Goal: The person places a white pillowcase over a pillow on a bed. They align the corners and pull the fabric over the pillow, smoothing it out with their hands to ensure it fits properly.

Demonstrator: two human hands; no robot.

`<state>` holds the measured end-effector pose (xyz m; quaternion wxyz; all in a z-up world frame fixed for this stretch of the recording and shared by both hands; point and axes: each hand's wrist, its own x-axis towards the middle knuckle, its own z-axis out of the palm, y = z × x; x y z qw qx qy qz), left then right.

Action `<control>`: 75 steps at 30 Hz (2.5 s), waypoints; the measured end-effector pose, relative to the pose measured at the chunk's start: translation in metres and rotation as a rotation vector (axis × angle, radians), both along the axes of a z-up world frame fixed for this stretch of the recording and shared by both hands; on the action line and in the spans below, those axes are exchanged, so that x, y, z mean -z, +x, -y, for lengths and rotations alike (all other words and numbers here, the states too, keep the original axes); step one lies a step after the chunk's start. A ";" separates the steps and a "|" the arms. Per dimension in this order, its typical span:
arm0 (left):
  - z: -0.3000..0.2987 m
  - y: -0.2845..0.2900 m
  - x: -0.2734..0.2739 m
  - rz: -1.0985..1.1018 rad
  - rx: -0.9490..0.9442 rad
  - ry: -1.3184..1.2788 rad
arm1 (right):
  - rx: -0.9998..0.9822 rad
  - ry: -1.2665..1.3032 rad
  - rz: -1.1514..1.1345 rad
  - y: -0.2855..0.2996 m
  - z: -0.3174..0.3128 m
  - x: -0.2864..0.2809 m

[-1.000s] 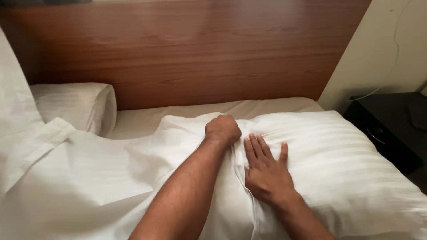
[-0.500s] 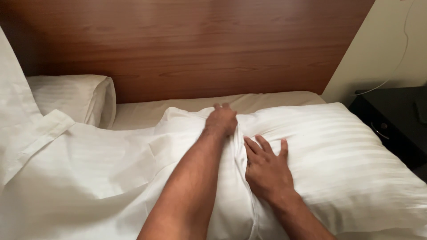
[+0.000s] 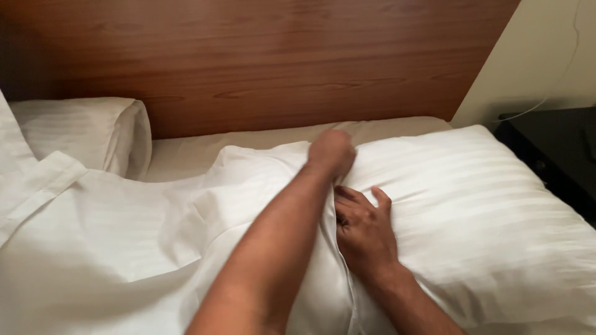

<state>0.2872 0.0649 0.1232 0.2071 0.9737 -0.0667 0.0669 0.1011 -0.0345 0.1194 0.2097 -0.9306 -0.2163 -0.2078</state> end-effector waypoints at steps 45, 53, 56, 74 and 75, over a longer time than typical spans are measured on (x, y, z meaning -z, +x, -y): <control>-0.069 0.034 0.006 -0.074 -0.134 0.242 | 0.060 -0.290 0.040 -0.019 -0.037 -0.009; -0.062 0.028 0.010 0.104 0.044 0.159 | -0.015 -0.300 0.013 -0.014 -0.037 0.000; -0.071 0.015 -0.010 -0.075 -0.092 0.179 | -0.032 -0.268 0.080 -0.017 -0.038 -0.001; -0.024 0.058 0.020 0.027 0.026 0.311 | -0.053 -0.264 0.105 -0.015 -0.033 0.007; -0.024 0.040 0.008 -0.011 -0.043 0.332 | -0.015 -0.289 0.061 -0.015 -0.034 0.006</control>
